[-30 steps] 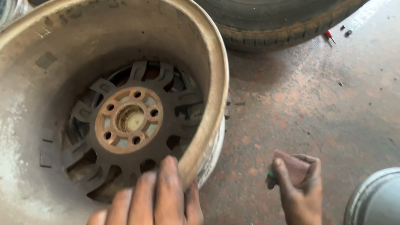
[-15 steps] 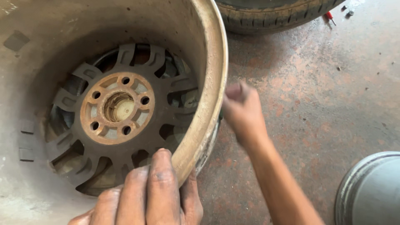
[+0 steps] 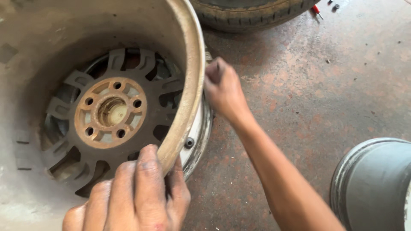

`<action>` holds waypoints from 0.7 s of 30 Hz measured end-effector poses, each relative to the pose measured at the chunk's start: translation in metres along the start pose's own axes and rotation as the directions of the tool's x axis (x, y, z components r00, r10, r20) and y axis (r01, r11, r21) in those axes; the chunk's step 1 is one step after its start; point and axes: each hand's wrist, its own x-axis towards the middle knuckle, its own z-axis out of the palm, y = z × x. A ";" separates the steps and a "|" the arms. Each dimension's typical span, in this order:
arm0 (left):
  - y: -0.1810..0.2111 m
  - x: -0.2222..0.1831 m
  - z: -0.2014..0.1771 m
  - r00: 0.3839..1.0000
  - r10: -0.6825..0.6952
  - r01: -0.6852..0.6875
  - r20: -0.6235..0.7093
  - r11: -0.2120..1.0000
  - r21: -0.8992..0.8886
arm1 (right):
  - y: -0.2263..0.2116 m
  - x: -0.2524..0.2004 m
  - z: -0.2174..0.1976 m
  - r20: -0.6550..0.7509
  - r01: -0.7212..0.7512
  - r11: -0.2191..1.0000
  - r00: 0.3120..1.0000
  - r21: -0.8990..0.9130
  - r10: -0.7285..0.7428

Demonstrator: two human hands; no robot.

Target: The person sands the inner and outer surfaces of metal wheel rims using a piece of sandpaper.

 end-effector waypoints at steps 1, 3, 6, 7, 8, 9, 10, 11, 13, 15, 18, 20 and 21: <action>-0.003 0.001 0.000 0.996 0.072 -0.071 -0.061 0.997 0.011 | 0.003 -0.017 -0.005 0.022 -0.075 0.997 0.997 -0.002 0.075; -0.007 0.002 0.005 0.983 0.142 -0.141 -0.114 0.990 0.022 | 0.015 -0.074 -0.006 0.047 -0.179 0.984 0.983 0.008 0.178; -0.007 -0.004 0.007 0.980 0.175 -0.171 -0.093 0.984 0.050 | 0.024 -0.146 0.009 0.110 -0.201 0.942 0.978 0.269 0.177; -0.004 -0.005 0.005 0.994 0.110 -0.109 -0.027 0.993 0.042 | 0.027 -0.153 0.011 0.117 -0.200 0.939 0.978 0.279 0.173; -0.003 -0.006 0.002 0.998 0.044 -0.045 0.039 0.998 0.039 | 0.030 -0.159 0.008 0.154 -0.359 0.871 0.933 0.334 0.326; -0.002 -0.007 -0.001 0.998 0.046 -0.049 0.044 0.997 0.056 | 0.034 -0.164 0.006 0.207 -0.508 0.772 0.861 0.382 0.464; -0.003 -0.009 -0.003 0.997 0.054 -0.057 0.057 0.997 0.050 | 0.037 -0.164 0.005 0.219 -0.509 0.767 0.861 0.391 0.459; -0.005 -0.014 -0.005 0.996 0.054 -0.056 0.068 0.998 0.042 | 0.042 -0.163 0.003 0.091 -0.494 0.752 0.856 0.436 0.509; -0.023 -0.028 -0.012 0.986 0.118 -0.127 0.114 0.989 0.075 | 0.047 -0.163 -0.004 -0.027 -0.465 0.744 0.840 0.479 0.542; -0.061 -0.043 -0.017 0.972 0.169 -0.187 0.162 0.977 0.104 | 0.051 -0.166 -0.015 -0.059 -0.381 0.777 0.881 0.500 0.470; -0.117 -0.061 -0.020 0.954 0.117 -0.085 0.275 0.988 -0.128 | 0.056 -0.171 -0.023 -0.047 -0.193 0.869 0.970 0.456 0.240; -0.123 -0.078 -0.024 0.973 -0.012 0.011 0.232 1.000 0.004 | 0.055 -0.181 -0.024 -0.008 -0.237 0.844 0.962 0.481 0.274; -0.121 -0.081 -0.024 0.974 -0.021 0.021 0.226 1.000 0.002 | 0.052 -0.184 -0.027 0.017 -0.280 0.816 0.949 0.506 0.315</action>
